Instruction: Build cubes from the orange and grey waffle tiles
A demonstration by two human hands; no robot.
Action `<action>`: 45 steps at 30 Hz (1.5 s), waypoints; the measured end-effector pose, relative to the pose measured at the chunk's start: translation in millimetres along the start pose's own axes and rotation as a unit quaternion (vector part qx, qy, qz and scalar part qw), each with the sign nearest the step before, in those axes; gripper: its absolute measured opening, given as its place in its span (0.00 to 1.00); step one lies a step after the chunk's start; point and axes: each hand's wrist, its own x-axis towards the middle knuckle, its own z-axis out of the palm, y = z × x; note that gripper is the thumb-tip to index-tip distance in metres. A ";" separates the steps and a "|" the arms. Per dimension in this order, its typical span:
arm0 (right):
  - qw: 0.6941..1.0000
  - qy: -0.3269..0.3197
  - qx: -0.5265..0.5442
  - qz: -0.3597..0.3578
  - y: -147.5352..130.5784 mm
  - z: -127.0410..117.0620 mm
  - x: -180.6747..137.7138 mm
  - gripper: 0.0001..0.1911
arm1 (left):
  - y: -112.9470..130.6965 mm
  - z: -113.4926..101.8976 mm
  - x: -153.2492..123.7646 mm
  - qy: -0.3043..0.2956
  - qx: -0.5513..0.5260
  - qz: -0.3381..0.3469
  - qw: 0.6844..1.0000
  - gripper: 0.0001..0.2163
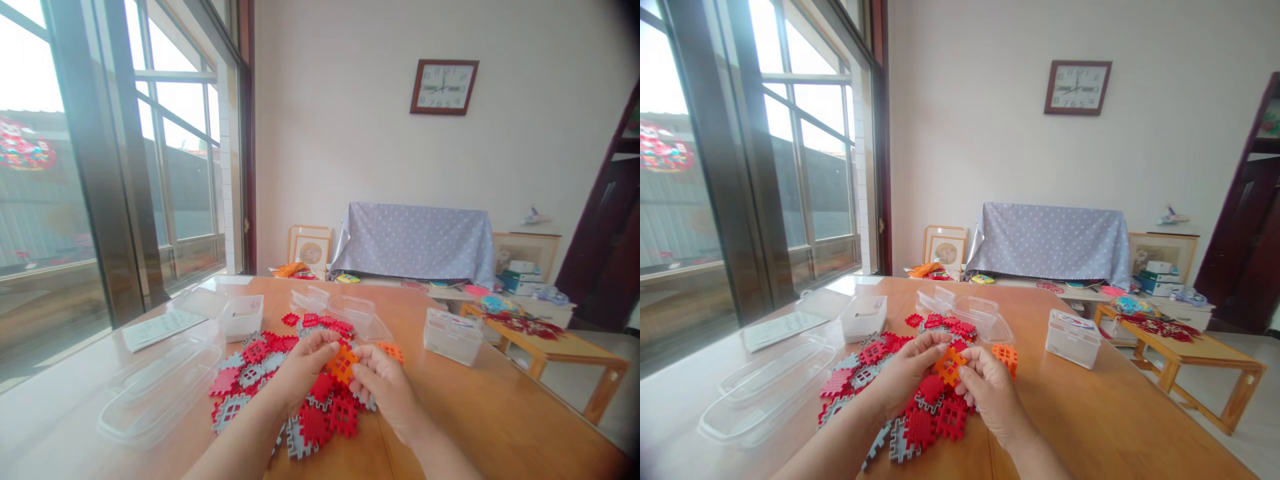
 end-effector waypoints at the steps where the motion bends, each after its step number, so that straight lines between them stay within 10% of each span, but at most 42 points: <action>1: 0.999 0.016 0.028 0.007 -1.3 1.2 0.3 0.19 | -1.6 0.3 0.4 0.005 -0.010 -0.008 1.000 0.15; 7: 0.991 0.052 0.123 0.029 -7.4 6.1 -1.3 0.22 | -10.3 -0.4 4.4 0.002 -0.032 -0.021 0.999 0.10; 19: 0.978 0.068 -0.169 -0.106 0.7 -24.9 2.1 0.21 | -15.8 -7.4 11.3 0.054 -0.038 -0.020 0.998 0.12; 28: 0.907 0.066 -0.349 -0.227 -4.8 -9.9 -2.6 0.26 | -10.0 4.4 3.9 0.036 -0.076 -0.073 0.994 0.13; 39: 0.936 0.193 -0.284 -0.080 -6.8 -104.0 16.3 0.24 | -10.3 -3.6 9.7 0.065 0.040 -0.041 0.996 0.16; 45: 0.949 0.159 -0.267 -0.052 8.3 -110.2 20.2 0.22 | -10.9 -12.9 12.8 0.085 0.062 -0.022 0.994 0.16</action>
